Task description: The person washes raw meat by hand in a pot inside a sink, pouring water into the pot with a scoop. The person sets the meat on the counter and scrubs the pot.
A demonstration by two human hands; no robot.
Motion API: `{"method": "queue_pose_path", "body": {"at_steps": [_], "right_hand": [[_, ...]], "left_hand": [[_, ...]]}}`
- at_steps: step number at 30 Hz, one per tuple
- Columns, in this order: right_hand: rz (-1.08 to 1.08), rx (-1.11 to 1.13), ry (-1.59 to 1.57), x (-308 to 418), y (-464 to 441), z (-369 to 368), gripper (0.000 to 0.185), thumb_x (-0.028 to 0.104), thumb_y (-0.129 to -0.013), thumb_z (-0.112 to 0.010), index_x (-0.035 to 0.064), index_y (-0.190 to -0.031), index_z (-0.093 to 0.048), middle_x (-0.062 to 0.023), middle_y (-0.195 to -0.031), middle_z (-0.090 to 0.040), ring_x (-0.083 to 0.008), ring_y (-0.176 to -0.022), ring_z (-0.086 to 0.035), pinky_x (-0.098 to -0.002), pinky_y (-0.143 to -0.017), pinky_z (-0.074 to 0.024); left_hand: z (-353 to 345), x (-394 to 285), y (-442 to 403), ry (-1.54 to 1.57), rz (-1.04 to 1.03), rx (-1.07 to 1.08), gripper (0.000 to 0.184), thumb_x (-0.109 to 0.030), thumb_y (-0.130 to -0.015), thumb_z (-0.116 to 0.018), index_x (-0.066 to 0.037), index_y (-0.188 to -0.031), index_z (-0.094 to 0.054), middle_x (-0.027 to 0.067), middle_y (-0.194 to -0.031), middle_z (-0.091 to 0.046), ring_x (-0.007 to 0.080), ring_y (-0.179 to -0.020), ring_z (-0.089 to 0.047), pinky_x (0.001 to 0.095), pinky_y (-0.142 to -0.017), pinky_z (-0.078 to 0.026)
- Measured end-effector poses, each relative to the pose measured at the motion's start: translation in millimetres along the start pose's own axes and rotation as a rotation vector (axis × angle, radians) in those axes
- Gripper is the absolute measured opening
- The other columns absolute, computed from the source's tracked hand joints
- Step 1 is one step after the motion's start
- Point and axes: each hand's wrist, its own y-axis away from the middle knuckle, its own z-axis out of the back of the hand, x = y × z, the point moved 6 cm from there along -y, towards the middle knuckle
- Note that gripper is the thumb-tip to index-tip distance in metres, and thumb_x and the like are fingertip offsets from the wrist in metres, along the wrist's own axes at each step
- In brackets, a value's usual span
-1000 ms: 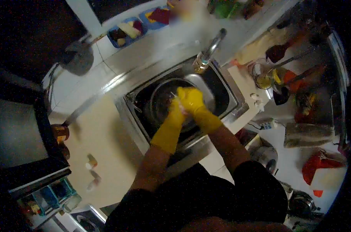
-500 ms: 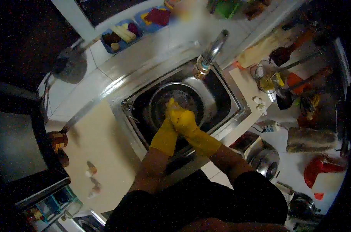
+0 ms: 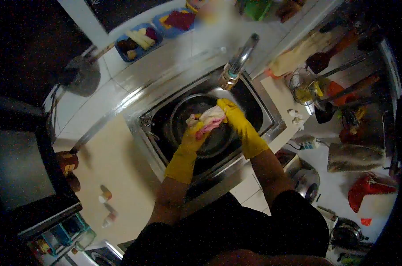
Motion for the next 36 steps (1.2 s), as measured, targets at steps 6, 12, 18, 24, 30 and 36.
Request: {"method": "queue_pose_path", "body": {"at_steps": [6, 12, 18, 24, 30, 36], "right_hand": [[0.215, -0.105, 0.837, 2.4, 13.5, -60.4, 0.029, 0.038, -0.088, -0.056, 0.0114, -0.086, -0.066, -0.0104, -0.082, -0.068, -0.0249, -0.069, -0.062, -0.0348, -0.064, -0.0482], [0.277, -0.197, 0.807, -7.1, 36.4, -72.8, 0.037, 0.041, -0.089, -0.052, 0.0083, -0.085, -0.068, -0.0143, -0.081, -0.068, -0.0293, -0.071, -0.064, -0.0392, -0.066, -0.0496], [-0.031, -0.306, 0.788, -4.8, 14.2, -50.1, 0.045, 0.045, -0.09, -0.049, 0.0052, -0.084, -0.07, -0.0182, -0.081, -0.068, -0.0337, -0.072, -0.066, -0.0437, -0.069, -0.0509], [-0.172, -0.375, 0.838, -32.0, 8.2, -35.2, 0.04, 0.039, -0.089, -0.054, 0.0031, -0.076, -0.068, -0.0179, -0.076, -0.066, -0.0341, -0.067, -0.064, -0.042, -0.062, -0.0505], [0.024, -0.351, 0.888, -28.3, -9.9, -38.8, 0.045, 0.042, -0.089, -0.054, 0.0029, -0.071, -0.067, -0.0193, -0.067, -0.062, -0.0384, -0.065, -0.061, -0.0439, -0.058, -0.048], [0.157, -0.225, 0.269, -76.8, -45.6, -8.3, 0.05, 0.045, -0.094, -0.046, 0.0037, -0.076, -0.066, -0.0113, -0.066, -0.063, -0.0293, -0.058, -0.059, -0.0407, -0.056, -0.0473]], "left_hand": [[23.8, 1.3, -14.2, -1.253, -0.624, -0.031, 0.026, -0.044, -0.09, -0.054, -0.018, -0.095, -0.058, 0.0031, -0.087, -0.058, 0.0219, -0.072, -0.057, 0.0336, -0.058, -0.048], [78.9, 23.1, -29.9, -0.33, 0.21, -0.571, 0.036, -0.038, -0.092, -0.05, -0.008, -0.11, -0.059, 0.0102, -0.092, -0.061, 0.0267, -0.071, -0.058, 0.0407, -0.065, -0.05], [73.4, 44.9, -17.1, -0.779, 0.044, -0.68, 0.036, -0.038, -0.093, -0.05, -0.008, -0.111, -0.06, 0.0097, -0.096, -0.06, 0.0238, -0.077, -0.057, 0.0385, -0.068, -0.049], [74.4, 46.4, -21.5, -0.777, 0.078, -0.629, 0.037, -0.038, -0.093, -0.051, -0.008, -0.111, -0.061, 0.0092, -0.099, -0.06, 0.0209, -0.083, -0.056, 0.0362, -0.072, -0.048], [84.8, 32.3, -34.9, -0.593, 0.096, -0.54, 0.037, -0.038, -0.094, -0.051, -0.008, -0.111, -0.062, 0.0087, -0.102, -0.059, 0.018, -0.089, -0.055, 0.0339, -0.076, -0.047], [102.2, 38.1, -49.3, -0.535, 0.026, -0.412, 0.034, -0.035, -0.091, -0.057, -0.008, -0.11, -0.063, 0.0093, -0.103, -0.059, 0.0174, -0.092, -0.056, 0.032, -0.078, -0.047]]}}
